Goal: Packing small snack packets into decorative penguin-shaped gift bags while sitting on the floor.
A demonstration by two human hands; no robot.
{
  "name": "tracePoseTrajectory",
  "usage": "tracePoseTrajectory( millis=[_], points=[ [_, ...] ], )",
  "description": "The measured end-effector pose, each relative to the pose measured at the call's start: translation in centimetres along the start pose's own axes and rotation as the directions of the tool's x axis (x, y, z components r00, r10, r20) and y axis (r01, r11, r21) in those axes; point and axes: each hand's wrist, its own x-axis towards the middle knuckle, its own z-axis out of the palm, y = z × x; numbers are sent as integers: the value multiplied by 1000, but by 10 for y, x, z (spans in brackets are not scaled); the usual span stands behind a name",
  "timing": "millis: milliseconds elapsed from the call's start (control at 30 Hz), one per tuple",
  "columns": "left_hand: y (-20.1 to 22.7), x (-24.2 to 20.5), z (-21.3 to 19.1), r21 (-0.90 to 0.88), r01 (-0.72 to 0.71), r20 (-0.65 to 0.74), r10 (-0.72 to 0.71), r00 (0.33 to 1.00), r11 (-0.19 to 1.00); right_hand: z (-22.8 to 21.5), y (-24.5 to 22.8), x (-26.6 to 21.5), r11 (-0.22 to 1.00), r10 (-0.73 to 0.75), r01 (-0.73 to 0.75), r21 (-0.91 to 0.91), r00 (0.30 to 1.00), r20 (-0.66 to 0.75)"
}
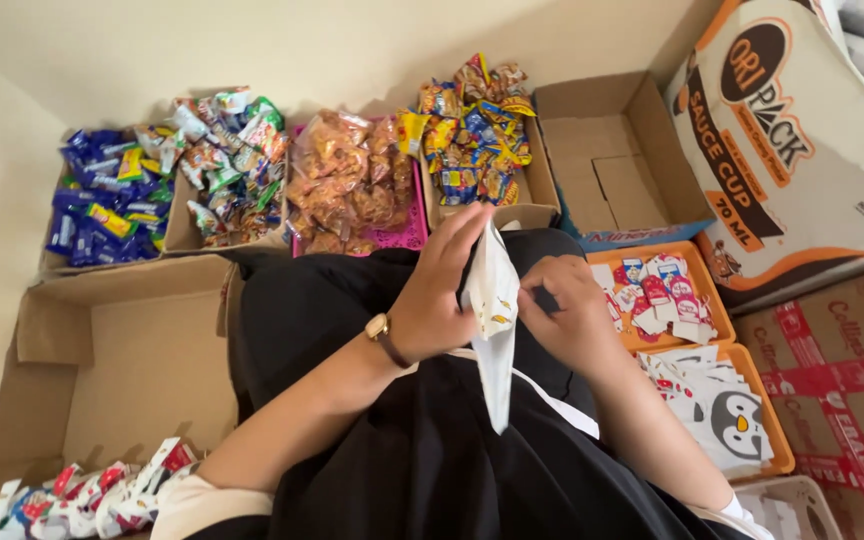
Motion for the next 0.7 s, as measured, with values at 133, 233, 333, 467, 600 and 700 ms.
tracePoseTrajectory(
  millis=[133,233,333,467,600,700],
  points=[
    [-10,4,-10,46,-13,-28,14,999,999,8,7,7,1000,-19,19,-17,1000,8],
    [-18,6,-12,75,-85,-58,90,994,994,10,0,15,998,-54,55,-30,998,17],
    [-29,8,-12,106,-82,-54,88,995,991,14,-3,19,999,-42,41,10,997,59],
    [-48,4,-18,273,-4,-17,9,1000,962,6,-9,21,975,-212,215,65,976,-39],
    [-50,0,-24,438,20,68,-55,996,899,-2,-43,32,843,-538,532,78,837,102],
    [-72,-17,-16,519,59,195,-185,963,853,-3,-65,37,839,-505,543,13,770,390]
  ],
)
